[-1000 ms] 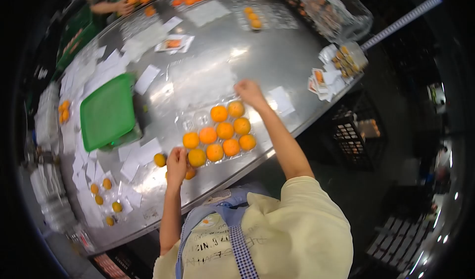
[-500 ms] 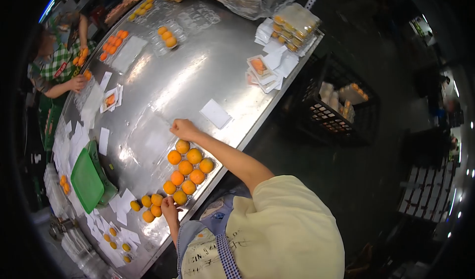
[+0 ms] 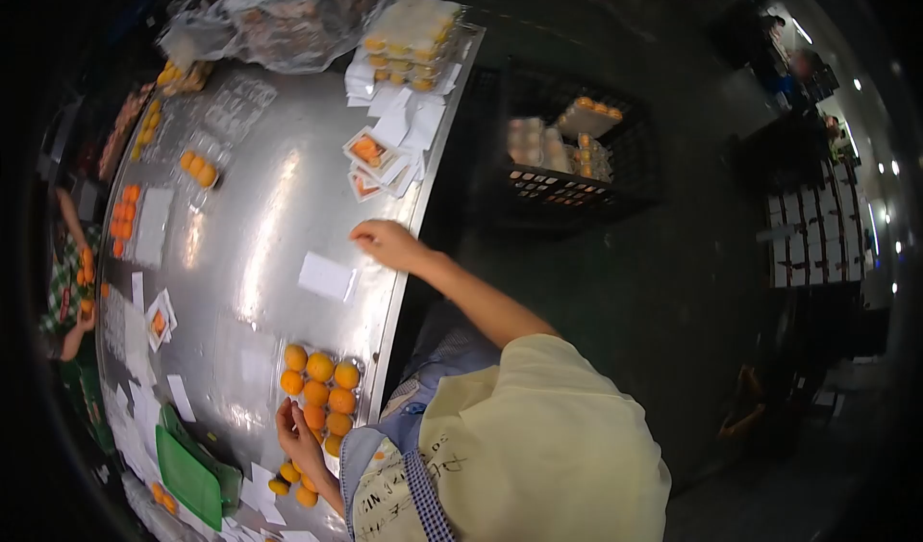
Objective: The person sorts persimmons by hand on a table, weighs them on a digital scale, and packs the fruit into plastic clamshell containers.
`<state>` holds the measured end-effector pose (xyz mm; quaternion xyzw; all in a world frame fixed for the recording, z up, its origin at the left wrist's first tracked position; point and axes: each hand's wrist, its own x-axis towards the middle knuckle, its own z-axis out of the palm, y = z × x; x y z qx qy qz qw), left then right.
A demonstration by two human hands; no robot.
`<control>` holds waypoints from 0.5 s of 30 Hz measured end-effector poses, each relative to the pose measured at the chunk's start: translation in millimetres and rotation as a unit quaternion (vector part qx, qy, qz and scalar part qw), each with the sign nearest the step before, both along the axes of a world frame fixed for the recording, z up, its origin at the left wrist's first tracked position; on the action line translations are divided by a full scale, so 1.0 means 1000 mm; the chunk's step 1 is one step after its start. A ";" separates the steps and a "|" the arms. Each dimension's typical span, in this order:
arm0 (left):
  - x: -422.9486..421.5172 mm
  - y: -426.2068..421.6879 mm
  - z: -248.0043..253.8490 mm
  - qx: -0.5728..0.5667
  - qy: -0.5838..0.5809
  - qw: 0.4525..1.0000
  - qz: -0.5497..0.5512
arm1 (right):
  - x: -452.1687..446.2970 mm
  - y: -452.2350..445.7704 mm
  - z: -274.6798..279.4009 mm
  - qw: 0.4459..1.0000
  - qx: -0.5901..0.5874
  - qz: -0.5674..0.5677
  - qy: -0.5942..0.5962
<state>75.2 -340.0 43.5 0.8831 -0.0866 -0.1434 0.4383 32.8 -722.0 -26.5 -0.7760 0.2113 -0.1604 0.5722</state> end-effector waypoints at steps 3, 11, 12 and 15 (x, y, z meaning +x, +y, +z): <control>-0.002 -0.050 -0.003 -0.056 -0.025 0.998 -0.004 | -0.060 -0.088 0.030 0.983 -0.112 -0.149 0.003; -0.021 -0.247 -0.036 -0.027 0.011 0.998 -0.049 | -0.251 -0.379 -0.077 0.917 -0.062 -0.372 0.129; -0.025 -0.269 -0.040 0.009 0.008 0.996 -0.085 | -0.269 -0.399 -0.099 0.900 -0.092 -0.374 0.205; -0.035 -0.315 -0.060 0.094 -0.022 0.979 -0.177 | -0.293 -0.429 -0.131 0.846 -0.097 -0.314 0.419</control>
